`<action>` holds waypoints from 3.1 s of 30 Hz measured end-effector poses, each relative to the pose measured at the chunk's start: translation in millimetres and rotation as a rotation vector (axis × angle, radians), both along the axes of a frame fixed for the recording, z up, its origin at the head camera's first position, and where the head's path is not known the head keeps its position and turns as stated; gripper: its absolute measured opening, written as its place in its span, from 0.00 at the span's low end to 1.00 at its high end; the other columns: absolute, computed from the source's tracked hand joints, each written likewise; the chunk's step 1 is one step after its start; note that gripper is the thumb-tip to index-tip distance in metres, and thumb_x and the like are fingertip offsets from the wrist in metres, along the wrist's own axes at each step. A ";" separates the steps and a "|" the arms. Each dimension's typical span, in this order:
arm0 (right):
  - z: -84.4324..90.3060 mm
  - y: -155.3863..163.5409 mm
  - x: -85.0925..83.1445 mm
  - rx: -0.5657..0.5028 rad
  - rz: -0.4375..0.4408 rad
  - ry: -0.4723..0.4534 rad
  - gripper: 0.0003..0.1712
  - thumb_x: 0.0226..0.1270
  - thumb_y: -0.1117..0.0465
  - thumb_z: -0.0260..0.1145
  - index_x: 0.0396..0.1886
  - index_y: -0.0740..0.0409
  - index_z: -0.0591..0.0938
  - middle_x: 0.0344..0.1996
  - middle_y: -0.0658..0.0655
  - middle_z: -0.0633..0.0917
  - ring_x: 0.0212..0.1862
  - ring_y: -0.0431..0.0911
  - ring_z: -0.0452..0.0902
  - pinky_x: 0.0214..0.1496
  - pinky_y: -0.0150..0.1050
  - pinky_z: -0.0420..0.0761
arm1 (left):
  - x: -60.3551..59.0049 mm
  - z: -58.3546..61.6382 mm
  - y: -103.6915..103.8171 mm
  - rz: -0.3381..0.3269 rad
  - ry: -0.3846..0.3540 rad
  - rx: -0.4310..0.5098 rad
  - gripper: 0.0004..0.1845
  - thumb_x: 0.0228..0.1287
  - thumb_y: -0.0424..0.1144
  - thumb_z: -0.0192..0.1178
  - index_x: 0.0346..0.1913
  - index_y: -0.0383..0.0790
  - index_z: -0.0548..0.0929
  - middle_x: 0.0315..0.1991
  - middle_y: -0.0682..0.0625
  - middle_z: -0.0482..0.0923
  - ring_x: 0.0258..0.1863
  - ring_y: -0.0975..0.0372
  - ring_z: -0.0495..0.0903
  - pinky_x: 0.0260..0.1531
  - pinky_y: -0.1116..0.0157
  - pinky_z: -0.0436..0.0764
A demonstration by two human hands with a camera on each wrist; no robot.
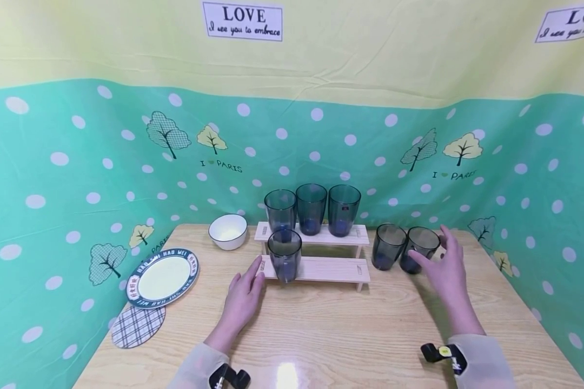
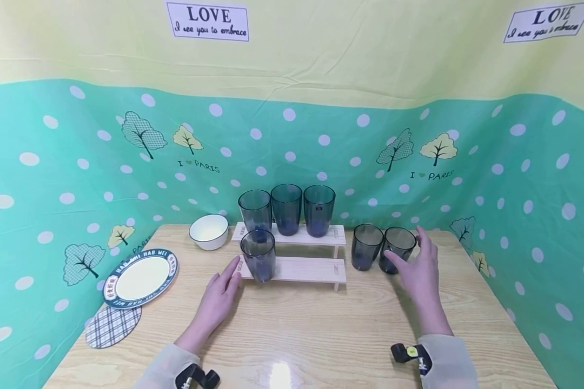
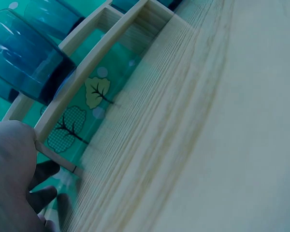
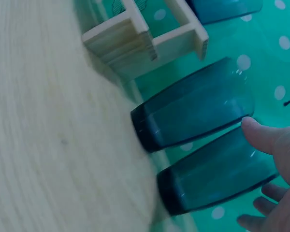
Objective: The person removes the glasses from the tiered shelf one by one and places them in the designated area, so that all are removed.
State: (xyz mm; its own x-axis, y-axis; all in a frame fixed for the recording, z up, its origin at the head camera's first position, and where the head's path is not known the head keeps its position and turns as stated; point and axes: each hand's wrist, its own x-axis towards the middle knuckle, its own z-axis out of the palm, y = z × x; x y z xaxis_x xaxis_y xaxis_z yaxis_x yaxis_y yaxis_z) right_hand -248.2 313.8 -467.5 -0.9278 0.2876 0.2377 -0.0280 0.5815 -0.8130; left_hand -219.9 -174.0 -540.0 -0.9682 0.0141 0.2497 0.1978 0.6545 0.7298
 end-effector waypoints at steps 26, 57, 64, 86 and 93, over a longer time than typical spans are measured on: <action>74.1 -95.4 28.0 -0.045 0.106 0.273 0.59 0.68 0.55 0.85 0.91 0.41 0.59 0.81 0.60 0.69 0.82 0.57 0.63 0.86 0.58 0.63 | 1.8 1.7 0.9 0.002 0.000 0.005 0.29 0.92 0.46 0.49 0.86 0.40 0.66 0.80 0.43 0.70 0.77 0.45 0.74 0.86 0.39 0.48; 60.5 -230.0 30.0 -0.215 0.490 0.179 0.57 0.65 0.57 0.86 0.88 0.43 0.65 0.76 0.54 0.72 0.78 0.53 0.70 0.83 0.50 0.71 | 1.4 0.7 1.7 0.017 0.003 0.010 0.29 0.92 0.46 0.49 0.86 0.43 0.67 0.80 0.44 0.71 0.78 0.45 0.72 0.86 0.39 0.48; 49.2 -246.7 28.2 -0.198 0.515 0.143 0.60 0.61 0.54 0.88 0.89 0.43 0.64 0.77 0.53 0.73 0.79 0.51 0.69 0.81 0.57 0.72 | 1.0 0.5 1.1 0.021 0.000 0.003 0.28 0.92 0.46 0.50 0.86 0.43 0.67 0.80 0.44 0.72 0.78 0.44 0.73 0.86 0.40 0.48; 24.8 -259.9 19.6 -0.273 0.559 0.017 0.64 0.63 0.56 0.88 0.91 0.43 0.59 0.82 0.59 0.67 0.81 0.55 0.66 0.81 0.55 0.73 | -1.6 0.3 1.3 0.018 0.001 0.006 0.29 0.92 0.47 0.49 0.86 0.44 0.67 0.81 0.44 0.70 0.78 0.45 0.73 0.86 0.40 0.48; 16.8 -264.1 17.1 -0.312 0.579 0.008 0.65 0.63 0.58 0.88 0.92 0.40 0.58 0.79 0.62 0.72 0.78 0.60 0.72 0.77 0.54 0.77 | -1.2 0.0 0.5 0.016 -0.001 0.000 0.29 0.92 0.47 0.49 0.87 0.43 0.67 0.81 0.44 0.70 0.78 0.45 0.72 0.86 0.40 0.48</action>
